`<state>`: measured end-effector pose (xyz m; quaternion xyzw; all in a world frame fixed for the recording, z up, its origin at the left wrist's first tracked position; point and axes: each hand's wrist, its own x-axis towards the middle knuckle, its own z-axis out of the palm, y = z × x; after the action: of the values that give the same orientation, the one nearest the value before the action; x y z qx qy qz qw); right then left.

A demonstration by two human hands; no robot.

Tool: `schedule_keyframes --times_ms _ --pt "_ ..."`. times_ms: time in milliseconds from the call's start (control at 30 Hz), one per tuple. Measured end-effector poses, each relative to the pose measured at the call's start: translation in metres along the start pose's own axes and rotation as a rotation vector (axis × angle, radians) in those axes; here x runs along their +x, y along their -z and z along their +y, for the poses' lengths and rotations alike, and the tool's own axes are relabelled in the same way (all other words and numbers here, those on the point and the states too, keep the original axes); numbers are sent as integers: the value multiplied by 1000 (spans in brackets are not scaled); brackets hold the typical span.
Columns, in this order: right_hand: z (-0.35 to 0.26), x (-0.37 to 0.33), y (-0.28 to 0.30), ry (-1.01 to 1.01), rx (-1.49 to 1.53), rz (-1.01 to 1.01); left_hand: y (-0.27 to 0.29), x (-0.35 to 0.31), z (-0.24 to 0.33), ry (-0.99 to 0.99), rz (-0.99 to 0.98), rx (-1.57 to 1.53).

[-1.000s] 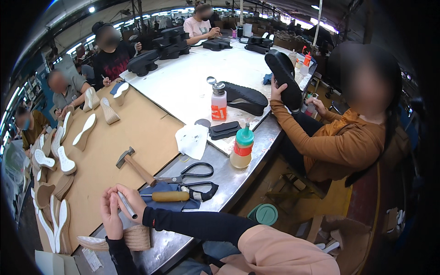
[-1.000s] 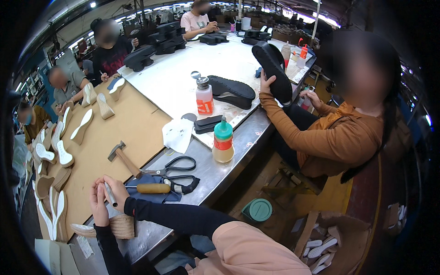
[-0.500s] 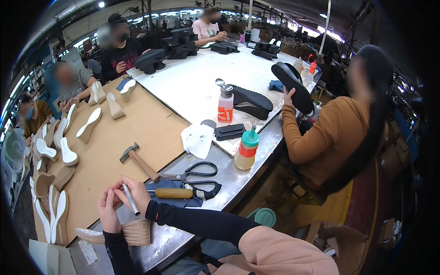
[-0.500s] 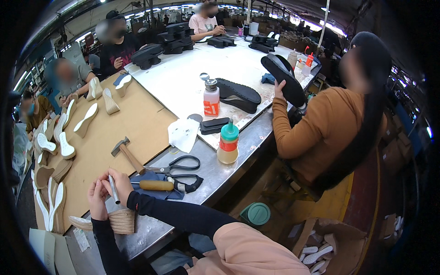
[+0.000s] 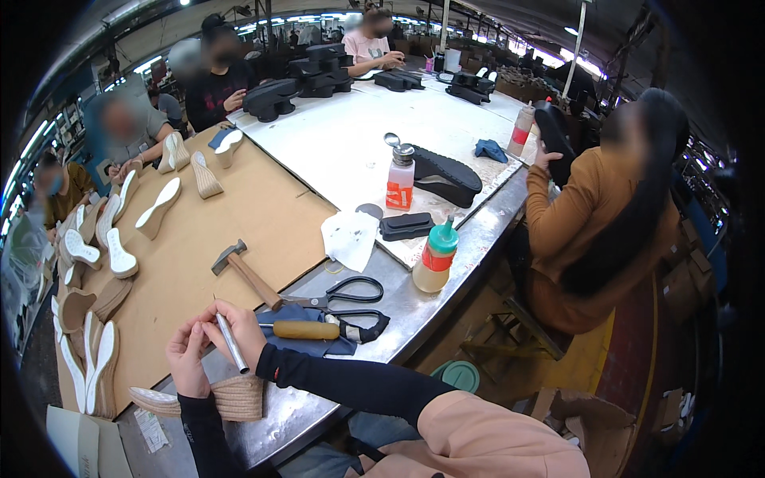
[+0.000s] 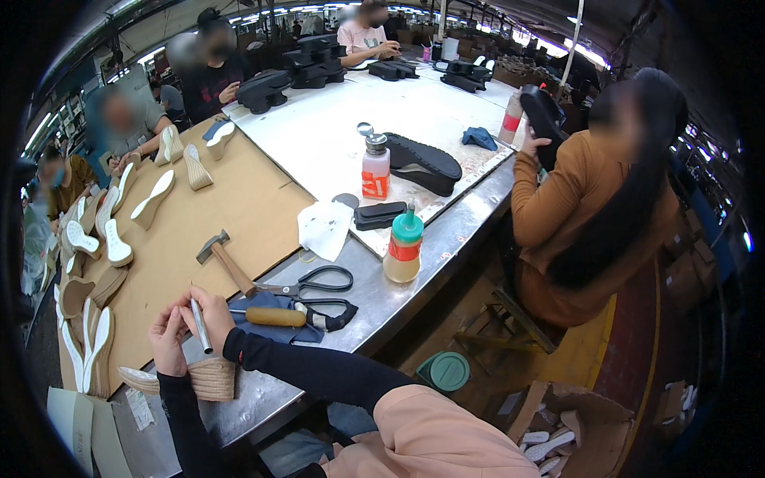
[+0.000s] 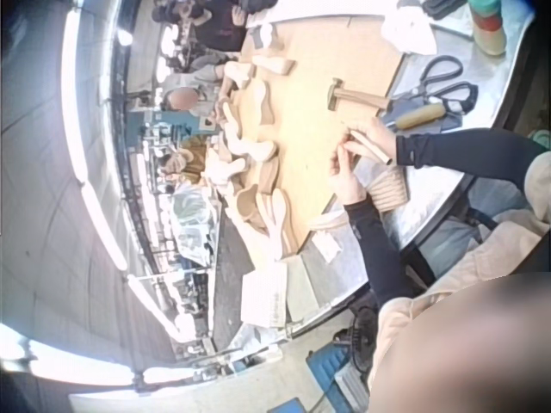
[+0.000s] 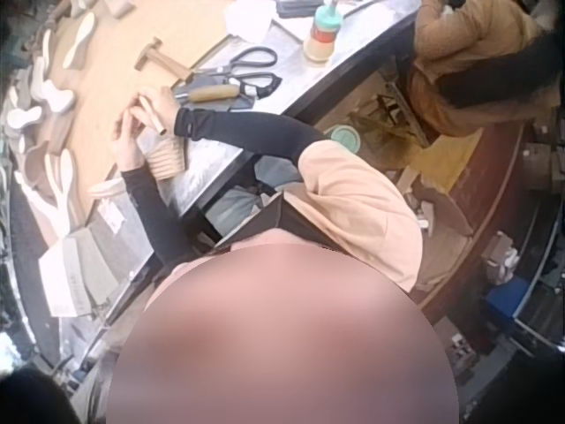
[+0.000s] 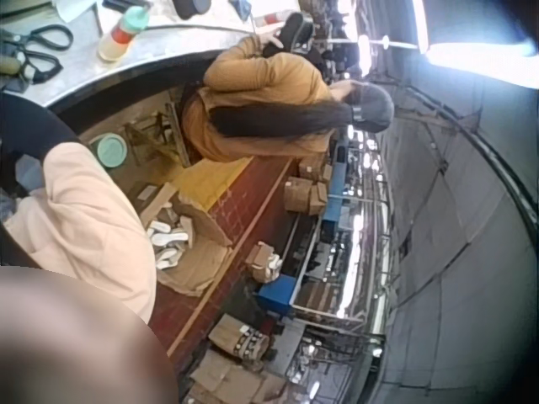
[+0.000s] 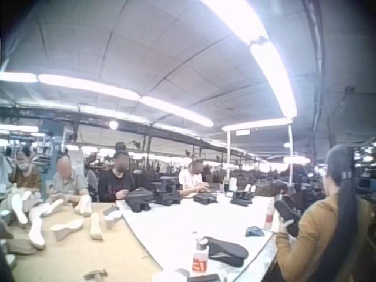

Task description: The person uses a metal awl to puncture and stitch the edge of a woven shoe sole, then uses pliers to pull the thread tight. They handle multiple sole pieces and place the finished sole on the table.

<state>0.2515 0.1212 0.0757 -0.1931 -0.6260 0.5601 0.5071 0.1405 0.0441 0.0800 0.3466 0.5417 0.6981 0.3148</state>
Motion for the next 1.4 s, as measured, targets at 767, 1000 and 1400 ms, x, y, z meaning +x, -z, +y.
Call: schedule_keyframes --times_ms 767,1000,1400 --pt "-5 -6 -6 -45 111 8 6 2 3 99 -42 -50" --pt "5 -4 -12 -13 145 48 12 6 -5 84 -11 -11" --pt "24 10 -11 -32 63 98 19 -48 55 -105 -344 784"
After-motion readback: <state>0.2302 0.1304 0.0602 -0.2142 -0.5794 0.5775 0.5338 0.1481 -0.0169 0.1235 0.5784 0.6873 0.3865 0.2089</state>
